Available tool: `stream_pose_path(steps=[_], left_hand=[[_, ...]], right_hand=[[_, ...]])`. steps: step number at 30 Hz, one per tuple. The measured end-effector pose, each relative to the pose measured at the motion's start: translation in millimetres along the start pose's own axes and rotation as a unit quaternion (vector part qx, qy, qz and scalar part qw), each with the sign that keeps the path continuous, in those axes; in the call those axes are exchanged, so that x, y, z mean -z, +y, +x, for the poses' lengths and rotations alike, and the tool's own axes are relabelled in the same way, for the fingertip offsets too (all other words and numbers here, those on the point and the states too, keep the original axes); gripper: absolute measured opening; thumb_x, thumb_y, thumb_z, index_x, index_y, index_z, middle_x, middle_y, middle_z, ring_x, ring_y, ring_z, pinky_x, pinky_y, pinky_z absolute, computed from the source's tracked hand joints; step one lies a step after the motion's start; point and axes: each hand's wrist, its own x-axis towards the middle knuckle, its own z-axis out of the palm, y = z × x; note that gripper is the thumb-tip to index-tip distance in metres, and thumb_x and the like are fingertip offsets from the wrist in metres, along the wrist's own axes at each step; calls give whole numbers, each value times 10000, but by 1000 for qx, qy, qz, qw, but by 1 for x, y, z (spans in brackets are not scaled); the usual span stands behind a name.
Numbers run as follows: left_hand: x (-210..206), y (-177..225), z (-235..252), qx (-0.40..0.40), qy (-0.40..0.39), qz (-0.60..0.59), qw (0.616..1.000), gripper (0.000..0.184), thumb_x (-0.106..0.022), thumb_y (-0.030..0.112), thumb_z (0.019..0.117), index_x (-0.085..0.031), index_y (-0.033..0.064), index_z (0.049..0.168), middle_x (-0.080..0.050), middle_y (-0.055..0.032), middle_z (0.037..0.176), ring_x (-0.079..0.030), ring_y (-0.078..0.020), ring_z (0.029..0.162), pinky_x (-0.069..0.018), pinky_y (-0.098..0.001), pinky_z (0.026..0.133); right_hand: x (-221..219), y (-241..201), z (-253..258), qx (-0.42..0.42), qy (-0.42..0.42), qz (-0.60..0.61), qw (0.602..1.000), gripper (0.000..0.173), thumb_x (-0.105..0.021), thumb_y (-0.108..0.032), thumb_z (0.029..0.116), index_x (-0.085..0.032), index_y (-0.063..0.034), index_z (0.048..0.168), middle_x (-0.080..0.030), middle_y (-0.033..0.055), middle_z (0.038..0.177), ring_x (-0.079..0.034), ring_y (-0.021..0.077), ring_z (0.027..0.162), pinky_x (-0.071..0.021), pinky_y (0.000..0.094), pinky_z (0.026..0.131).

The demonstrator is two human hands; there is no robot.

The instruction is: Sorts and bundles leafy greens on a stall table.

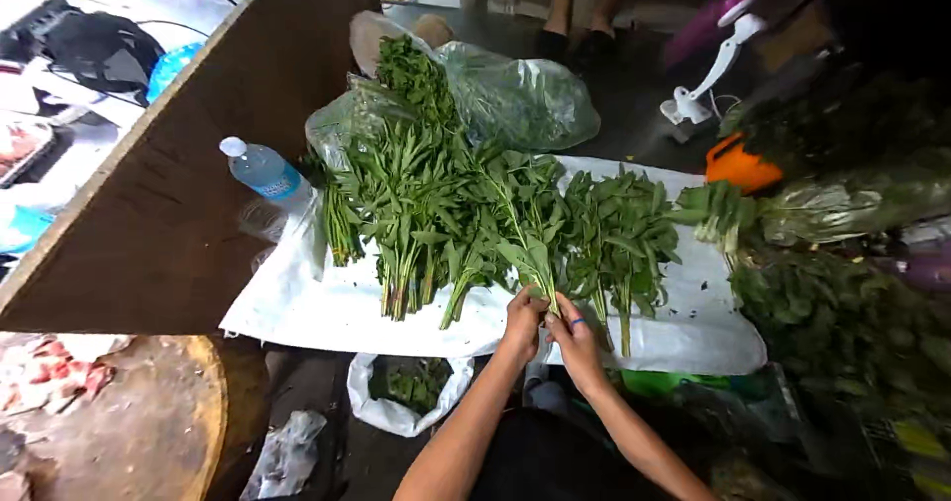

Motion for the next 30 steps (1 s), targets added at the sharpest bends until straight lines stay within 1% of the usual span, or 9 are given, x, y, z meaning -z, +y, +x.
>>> stream_pose_path(steps=[6, 9, 12, 15, 20, 23, 26, 28, 30], left_hand=[[-18, 19, -19, -55, -134, -9, 989, 349, -496, -14, 1003, -525, -31, 1350, -697, -100, 1034, -692, -155, 839, -600, -329, 749], [-17, 13, -9, -55, -166, 16, 985, 325, -492, -3, 1003, -547, -59, 1318, -702, -103, 1076, -691, -162, 946, -582, -362, 894], [-11, -14, -3, 22, -101, 118, 988, 280, -507, 124, 1072, -612, -59, 1257, -708, -138, 1056, -697, -201, 941, -586, -386, 867], [-9, -46, -12, 105, -83, 169, 977, 342, -509, 264, 1088, -623, -33, 1212, -708, -116, 993, -694, -178, 869, -594, -363, 804], [-13, -66, -28, 150, 10, 92, 984, 293, -501, 171, 1085, -545, -47, 1276, -696, -134, 977, -698, -206, 832, -604, -375, 760], [-11, -71, -35, 125, 74, 76, 986, 322, -491, 91, 1076, -456, -55, 1361, -701, -192, 1012, -728, -265, 797, -634, -411, 718], [-14, -79, -42, 101, 105, 100, 984, 306, -505, 63, 1066, -477, -59, 1345, -698, -209, 1067, -734, -268, 800, -640, -396, 730], [-24, -84, -46, 108, 107, 85, 985, 301, -465, 62, 1080, -486, -59, 1354, -697, -203, 1086, -735, -267, 832, -637, -396, 756], [-38, -91, -42, 105, 109, 54, 987, 308, -435, 56, 1084, -475, -53, 1370, -692, -207, 1098, -734, -278, 876, -633, -413, 779]], right_hand=[[18, -4, -34, 83, -29, 55, 995, 568, -407, -252, 1084, -310, 77, 1536, -652, 134, 1203, -703, 183, 882, -618, 330, 790], [36, -7, -31, 67, -39, 36, 996, 529, -346, -276, 1088, -419, 79, 1473, -681, 114, 1140, -700, 169, 856, -609, 322, 778], [46, 8, -19, -45, -1, 37, 998, 417, -395, -189, 1094, -502, 48, 1420, -708, 120, 1057, -700, 181, 781, -607, 329, 717], [58, 21, -15, -129, -68, -25, 989, 381, -442, -194, 1091, -552, 35, 1375, -687, 154, 1110, -705, 199, 847, -608, 365, 766], [103, 1, -13, -164, -239, -167, 942, 532, -501, -246, 1069, -403, -36, 1548, -595, 153, 1404, -659, 232, 1160, -552, 408, 979], [155, -3, -4, -125, -151, -190, 962, 454, -503, -220, 1061, -508, -29, 1473, -656, 132, 1315, -694, 207, 1082, -579, 388, 935], [202, 4, 19, -119, -80, -228, 963, 334, -501, -165, 1063, -616, -2, 1331, -694, 152, 1197, -709, 215, 999, -590, 393, 887], [211, 11, 32, -137, -116, -261, 948, 323, -518, -174, 1058, -629, -5, 1310, -698, 150, 1174, -711, 214, 976, -590, 388, 874], [205, 20, 44, -152, -164, -294, 929, 403, -534, -218, 1057, -564, -5, 1398, -677, 169, 1222, -696, 238, 1017, -572, 413, 909]])
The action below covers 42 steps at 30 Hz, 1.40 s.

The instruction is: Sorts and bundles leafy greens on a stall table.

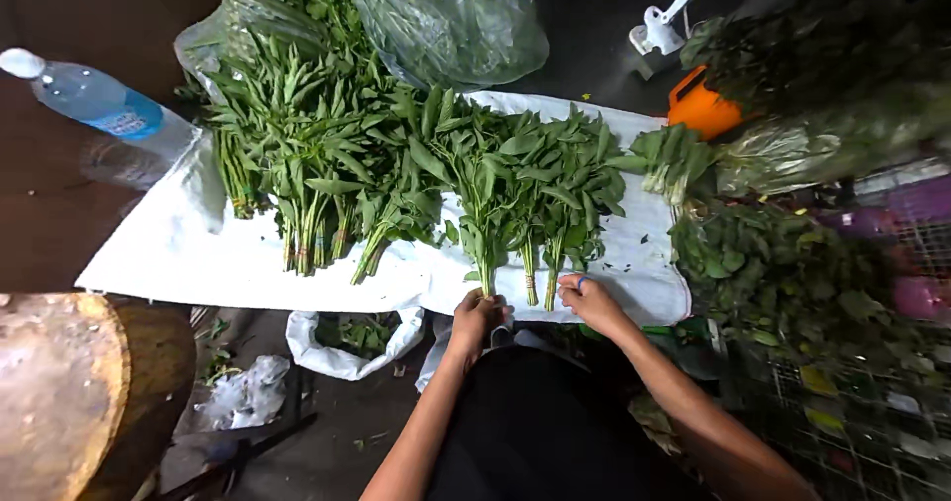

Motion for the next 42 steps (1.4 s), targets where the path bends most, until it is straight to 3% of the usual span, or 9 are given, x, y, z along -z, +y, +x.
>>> stream_pose_path(steps=[5, 9, 12, 16, 20, 27, 32, 36, 42], left_hand=[[-33, -11, 8, -23, -11, 2, 1000, 382, -484, 53, 1068, -469, 4, 1446, -668, -193, 1196, -718, -275, 981, -619, -426, 834], [-51, -9, 21, -41, 5, 10, 999, 342, -503, 40, 1048, -514, -31, 1382, -694, -184, 1087, -720, -237, 839, -626, -392, 753], [-54, -3, 24, -12, -6, -10, 1000, 272, -497, 99, 1059, -537, -12, 1304, -694, -142, 994, -683, -195, 758, -589, -344, 681], [-65, -2, 31, -3, -46, -25, 999, 291, -587, 196, 1042, -571, 4, 1260, -692, -127, 980, -685, -205, 805, -590, -363, 713], [-81, -5, 31, -1, -55, -83, 995, 213, -539, 76, 1034, -515, -12, 1226, -685, -142, 953, -696, -225, 786, -606, -391, 733], [-64, -1, 11, 44, -90, -50, 994, 516, -549, 36, 1031, -359, 107, 1506, -701, -179, 1073, -725, -269, 731, -633, -393, 644], [-59, 1, 1, 66, -120, -53, 989, 365, -430, 212, 1109, -428, 74, 1447, -700, -180, 1073, -737, -322, 858, -638, -481, 726], [-55, 2, -7, 72, -158, -85, 981, 479, -262, 398, 1129, -516, 48, 1334, -704, -152, 1040, -725, -294, 908, -623, -489, 759], [-46, 3, -17, 57, -156, -76, 983, 445, -258, 382, 1132, -506, 58, 1308, -701, -130, 1020, -723, -258, 878, -622, -441, 751]], right_hand=[[-18, -1, 23, -28, 18, 73, 997, 487, -631, -254, 1021, -509, 21, 1404, -680, 181, 1171, -705, 231, 877, -593, 398, 757], [-22, 2, 24, -45, 12, 268, 962, 460, -599, -136, 1034, -452, 56, 1425, -648, 213, 1128, -710, 256, 849, -619, 398, 724], [-18, -1, 27, -50, -43, 339, 939, 302, -564, -128, 1050, -529, 51, 1290, -649, 139, 959, -669, 209, 748, -598, 368, 670], [-16, -8, 22, 46, -31, 286, 957, 329, -654, -87, 976, -542, 61, 1247, -661, 149, 989, -666, 192, 734, -586, 327, 628], [-4, -17, -1, 120, 23, 299, 946, 400, -665, -64, 941, -539, 83, 1291, -692, 165, 995, -710, 231, 780, -621, 361, 651], [33, -48, -52, 246, 62, 225, 941, 406, -693, -105, 925, -591, 59, 1281, -719, 78, 973, -707, 149, 759, -626, 283, 672], [22, -55, -23, 205, -21, 218, 954, 418, -725, -103, 915, -597, 70, 1273, -716, 126, 1011, -717, 199, 765, -637, 336, 663], [-7, -43, 5, 103, -118, 151, 976, 428, -751, -138, 924, -596, 52, 1275, -710, 135, 997, -699, 183, 705, -616, 333, 625], [-14, -51, -4, 77, -131, 39, 988, 337, -710, -252, 981, -625, 30, 1145, -684, 85, 857, -649, 116, 593, -588, 276, 578]])
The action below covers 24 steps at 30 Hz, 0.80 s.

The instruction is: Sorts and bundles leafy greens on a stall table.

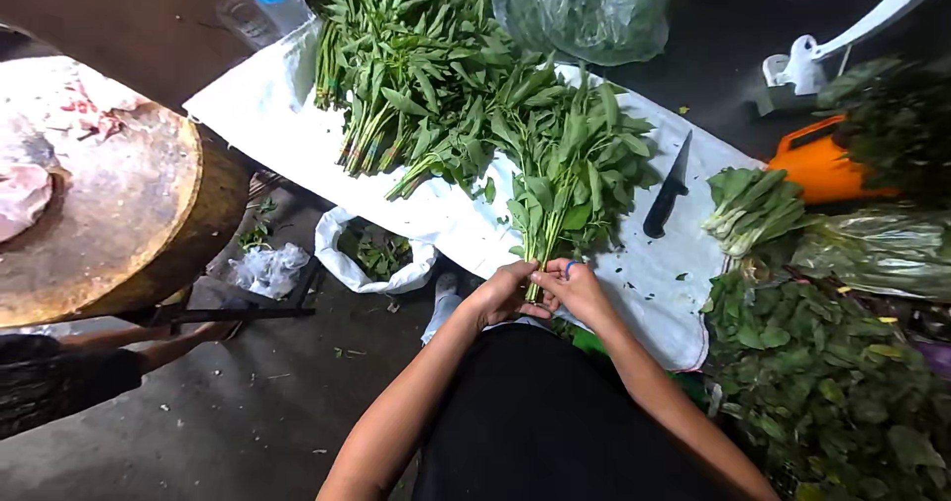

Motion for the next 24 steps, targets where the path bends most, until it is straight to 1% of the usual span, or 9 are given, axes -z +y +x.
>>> stream_pose_path(steps=[3, 5, 8, 10, 12, 15, 17, 20, 24], left_hand=[[2, 2, -2, -20, 12, 14, 1000, 366, -390, 331, 1122, -484, 66, 1357, -688, -123, 1034, -714, -235, 817, -625, -389, 689], [3, 5, -4, -28, 16, 44, 999, 377, -509, 222, 1080, -456, 55, 1414, -690, -129, 1067, -710, -211, 787, -613, -342, 651], [-2, 16, -9, -24, 13, 92, 995, 361, -561, 153, 1044, -471, 36, 1373, -686, -110, 1049, -686, -158, 723, -584, -283, 596], [-11, 33, -18, -25, -3, 110, 994, 308, -538, 138, 1050, -486, 33, 1335, -680, -95, 1029, -665, -129, 688, -564, -253, 574], [-28, 59, -32, -27, -13, 130, 991, 265, -519, 134, 1054, -500, 39, 1301, -669, -76, 988, -643, -104, 659, -545, -227, 556], [-54, 98, -61, -32, -7, 164, 986, 260, -474, 220, 1092, -518, 47, 1282, -668, -74, 949, -647, -114, 650, -555, -239, 556], [-58, 122, -83, -76, -17, 218, 973, 446, -348, 404, 1118, -578, 43, 1243, -710, -84, 934, -701, -165, 688, -609, -308, 597], [-54, 142, -113, -302, 65, 355, 882, 491, -382, 423, 1087, -611, 47, 1305, -713, -25, 1056, -718, -124, 880, -625, -322, 754], [-70, 153, -116, -639, 113, 420, 634, 761, -781, 363, 902, -464, -58, 1452, -559, -215, 1423, -546, -293, 1334, -475, -469, 1117]], right_hand=[[14, -9, -8, 35, 16, -194, 980, 352, -553, -359, 1056, -712, -47, 1089, -708, 80, 938, -677, 166, 775, -576, 377, 736], [20, -18, -17, 103, 51, -304, 946, 293, -533, -235, 1047, -713, -70, 1208, -699, 127, 1172, -672, 268, 1071, -534, 489, 959], [25, -19, -8, 272, 54, -435, 857, 532, -623, -41, 919, -591, -127, 1443, -507, 181, 1505, -420, 393, 1434, -329, 595, 1177], [30, -22, 19, 356, 24, -496, 792, 742, -743, -31, 831, -515, -187, 1520, -356, 214, 1621, -214, 469, 1532, -133, 746, 1186], [41, -34, 47, 447, 15, -503, 739, 701, -778, -54, 832, -560, -203, 1481, -377, 182, 1620, -200, 444, 1545, -86, 767, 1181], [51, -59, 72, 612, 52, -410, 674, 241, -674, -37, 917, -740, -98, 1140, -673, 102, 1341, -517, 314, 1394, -230, 652, 1221], [55, -88, 70, 657, 90, -364, 654, 154, -652, -41, 926, -744, -53, 1049, -748, 88, 1136, -661, 252, 1206, -325, 576, 1200], [64, -135, 41, 651, 155, -322, 670, 172, -681, -54, 880, -728, -45, 1045, -753, 101, 1072, -701, 246, 1104, -368, 560, 1171], [61, -192, -11, 628, 180, -286, 701, 183, -637, -147, 921, -719, -74, 1068, -754, 66, 1056, -707, 188, 1056, -407, 503, 1139]])
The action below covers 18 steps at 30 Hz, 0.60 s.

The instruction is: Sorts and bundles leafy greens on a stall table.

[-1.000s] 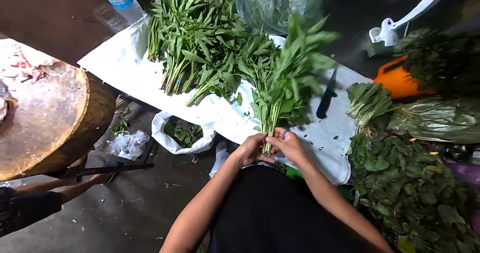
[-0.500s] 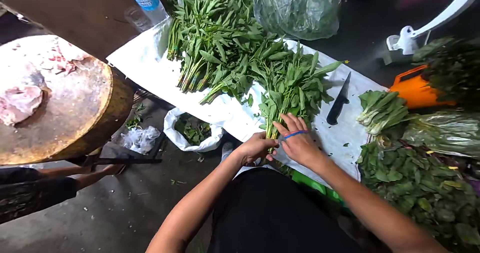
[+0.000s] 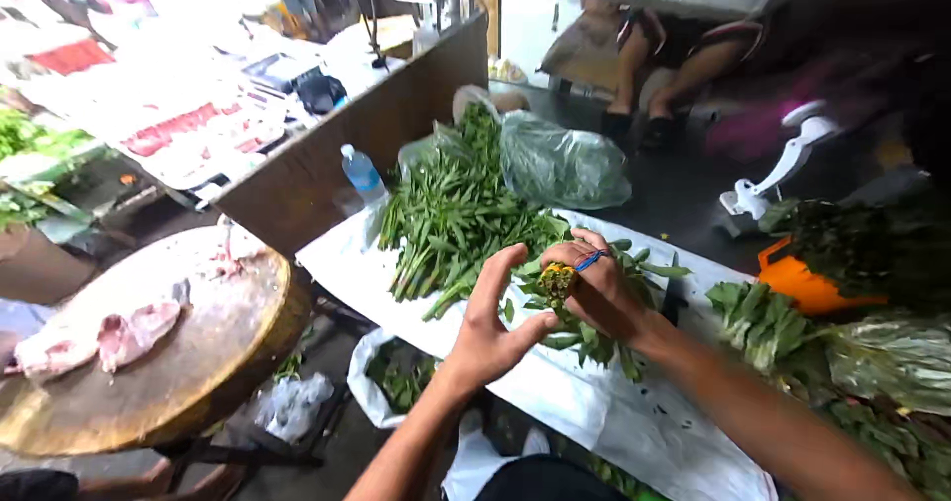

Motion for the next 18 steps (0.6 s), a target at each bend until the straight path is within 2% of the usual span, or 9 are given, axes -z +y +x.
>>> stream_pose_path(steps=[2, 4, 7, 8, 10, 12, 14, 16, 18], left_hand=[[-11, 16, 14, -96, 56, -29, 993, 705, -792, 241, 901, -456, 24, 1482, -557, -184, 1443, -522, -308, 1366, -447, -511, 1146], [-20, 30, 26, -149, 101, -72, 981, 534, -724, 115, 937, -529, 79, 1433, -632, -141, 1350, -595, -283, 1279, -501, -493, 1092], [-31, 35, 34, -160, 144, -68, 974, 426, -667, 35, 955, -563, -47, 1361, -685, -172, 1246, -673, -259, 1165, -559, -451, 1033], [-33, 34, 34, -157, 155, -40, 975, 409, -673, 49, 955, -577, -76, 1332, -692, -178, 1232, -678, -248, 1161, -550, -452, 1049], [-32, 32, 33, -155, 172, 53, 972, 371, -698, 150, 968, -629, -48, 1274, -707, -154, 1230, -656, -232, 1212, -475, -488, 1133], [-28, 31, 32, -165, 184, 166, 955, 366, -678, 259, 987, -671, -11, 1235, -706, -166, 1253, -624, -293, 1273, -408, -559, 1168], [-25, 32, 29, -161, 190, 247, 937, 359, -644, 322, 1003, -694, 29, 1204, -721, -139, 1230, -643, -271, 1250, -362, -604, 1178], [-20, 35, 27, -146, 177, 265, 937, 350, -654, 320, 992, -705, 38, 1194, -712, -136, 1243, -652, -251, 1231, -351, -624, 1172], [-13, 40, 29, -131, 141, 223, 956, 401, -679, 294, 974, -664, 0, 1245, -652, -179, 1345, -599, -286, 1301, -376, -591, 1171]], right_hand=[[9, -22, 16, -6, 4, 19, 1000, 211, -646, -180, 916, -718, -62, 1076, -754, 70, 1039, -705, 188, 1047, -426, 455, 1129], [9, -38, 25, -27, 18, 51, 998, 263, -676, -208, 912, -726, -27, 1095, -755, 97, 1026, -701, 210, 1032, -500, 408, 1036], [12, -53, 32, -98, 10, 140, 985, 260, -668, -193, 908, -716, 15, 1055, -740, 98, 958, -698, 146, 950, -551, 341, 902], [11, -53, 31, -99, 18, 166, 981, 243, -663, -185, 908, -712, 14, 1039, -738, 73, 934, -697, 84, 912, -566, 279, 861], [5, -50, 28, -85, 32, 206, 974, 213, -663, -181, 922, -711, 5, 1012, -736, 31, 907, -680, -5, 878, -560, 193, 827], [2, -50, 25, -74, 41, 202, 976, 211, -663, -180, 909, -714, 6, 995, -733, 30, 888, -672, -18, 861, -546, 173, 818], [2, -52, 24, -83, 36, 182, 979, 234, -658, -207, 933, -715, 5, 1010, -736, 39, 894, -682, -1, 866, -549, 184, 824], [3, -52, 25, -90, 22, 181, 979, 240, -648, -207, 939, -718, 9, 1019, -733, 43, 892, -676, 10, 856, -544, 192, 819], [3, -50, 26, -82, 9, 204, 975, 234, -644, -216, 940, -706, -3, 1014, -719, 20, 876, -660, -12, 835, -540, 179, 793]])
